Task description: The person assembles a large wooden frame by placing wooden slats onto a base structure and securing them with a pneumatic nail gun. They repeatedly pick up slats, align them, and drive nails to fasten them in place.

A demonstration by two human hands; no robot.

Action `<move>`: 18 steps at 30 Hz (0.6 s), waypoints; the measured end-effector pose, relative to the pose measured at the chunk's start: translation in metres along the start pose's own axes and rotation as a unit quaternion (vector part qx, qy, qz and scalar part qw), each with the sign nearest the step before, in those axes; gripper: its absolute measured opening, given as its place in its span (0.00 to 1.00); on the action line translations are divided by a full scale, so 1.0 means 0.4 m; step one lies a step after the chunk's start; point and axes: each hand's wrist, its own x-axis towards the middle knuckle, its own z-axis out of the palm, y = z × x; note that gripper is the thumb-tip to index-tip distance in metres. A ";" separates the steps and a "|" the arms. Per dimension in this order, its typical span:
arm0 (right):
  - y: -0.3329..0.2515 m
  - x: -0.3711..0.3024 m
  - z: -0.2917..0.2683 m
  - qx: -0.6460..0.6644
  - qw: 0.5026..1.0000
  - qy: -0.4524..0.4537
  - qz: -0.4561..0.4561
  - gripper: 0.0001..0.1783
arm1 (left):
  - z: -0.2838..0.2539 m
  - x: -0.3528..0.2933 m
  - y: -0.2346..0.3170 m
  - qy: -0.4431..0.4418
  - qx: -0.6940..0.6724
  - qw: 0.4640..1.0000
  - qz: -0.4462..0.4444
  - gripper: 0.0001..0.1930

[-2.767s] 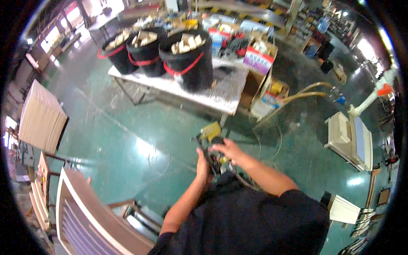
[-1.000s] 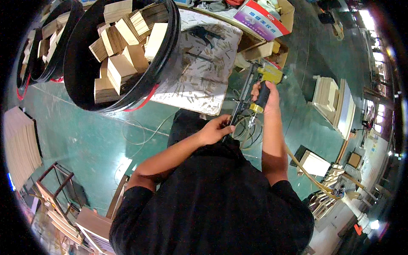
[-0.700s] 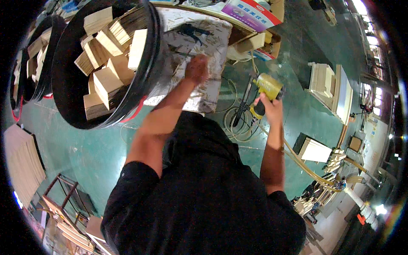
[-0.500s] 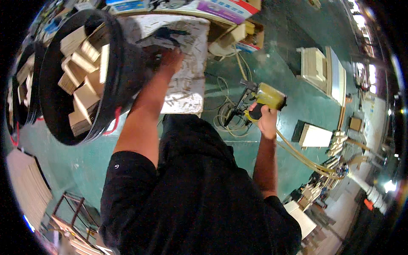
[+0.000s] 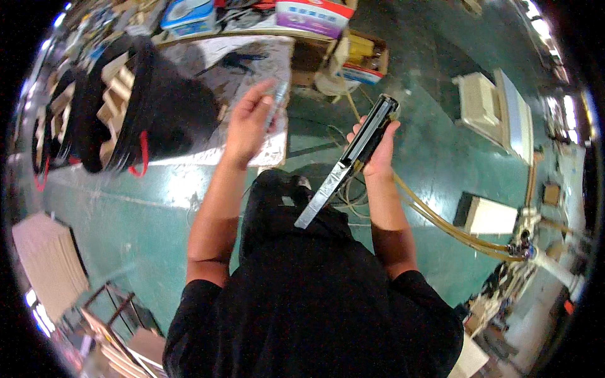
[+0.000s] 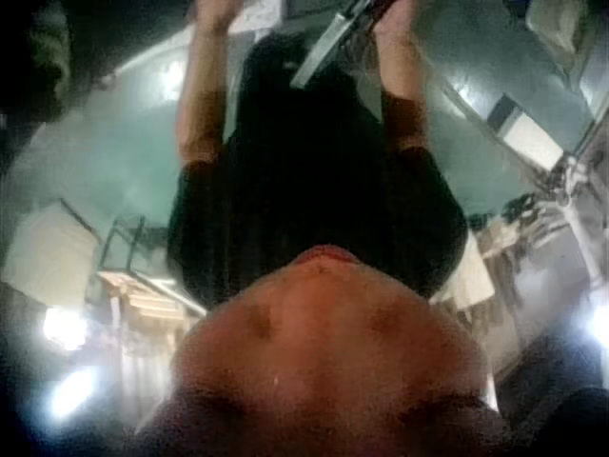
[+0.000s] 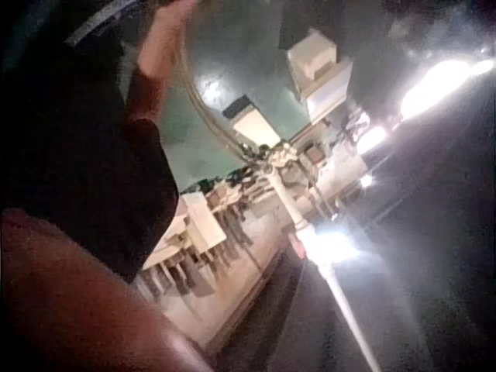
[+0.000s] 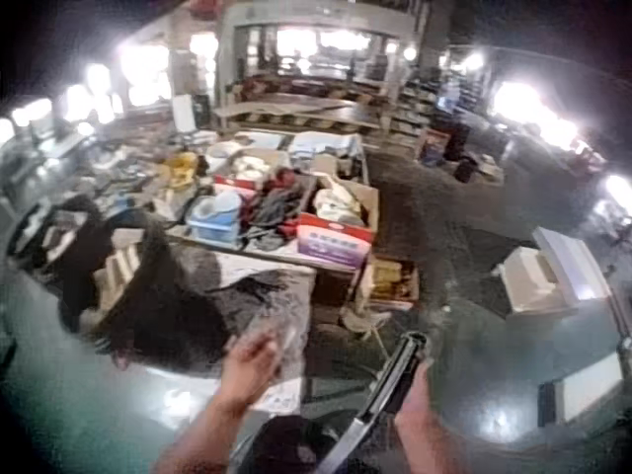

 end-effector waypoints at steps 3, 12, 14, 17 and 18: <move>0.042 0.031 -0.011 0.060 0.968 -0.222 0.099 0.46 | 0.097 -0.129 0.054 0.018 -0.020 0.996 -0.090 0.15; 0.165 -0.069 0.148 -0.025 0.962 -0.199 0.187 0.40 | 0.181 -0.310 0.112 0.082 0.398 0.884 0.231 0.16; 0.180 -0.109 0.162 -0.015 0.941 -0.253 0.224 0.40 | 0.165 -0.348 0.097 0.146 0.397 0.872 0.245 0.15; 0.202 -0.169 0.175 -0.048 0.920 -0.334 0.200 0.39 | 0.147 -0.413 0.099 0.215 0.385 0.859 0.259 0.14; 0.206 -0.186 0.181 -0.060 0.912 -0.360 0.185 0.39 | 0.143 -0.433 0.107 0.230 0.372 0.861 0.262 0.12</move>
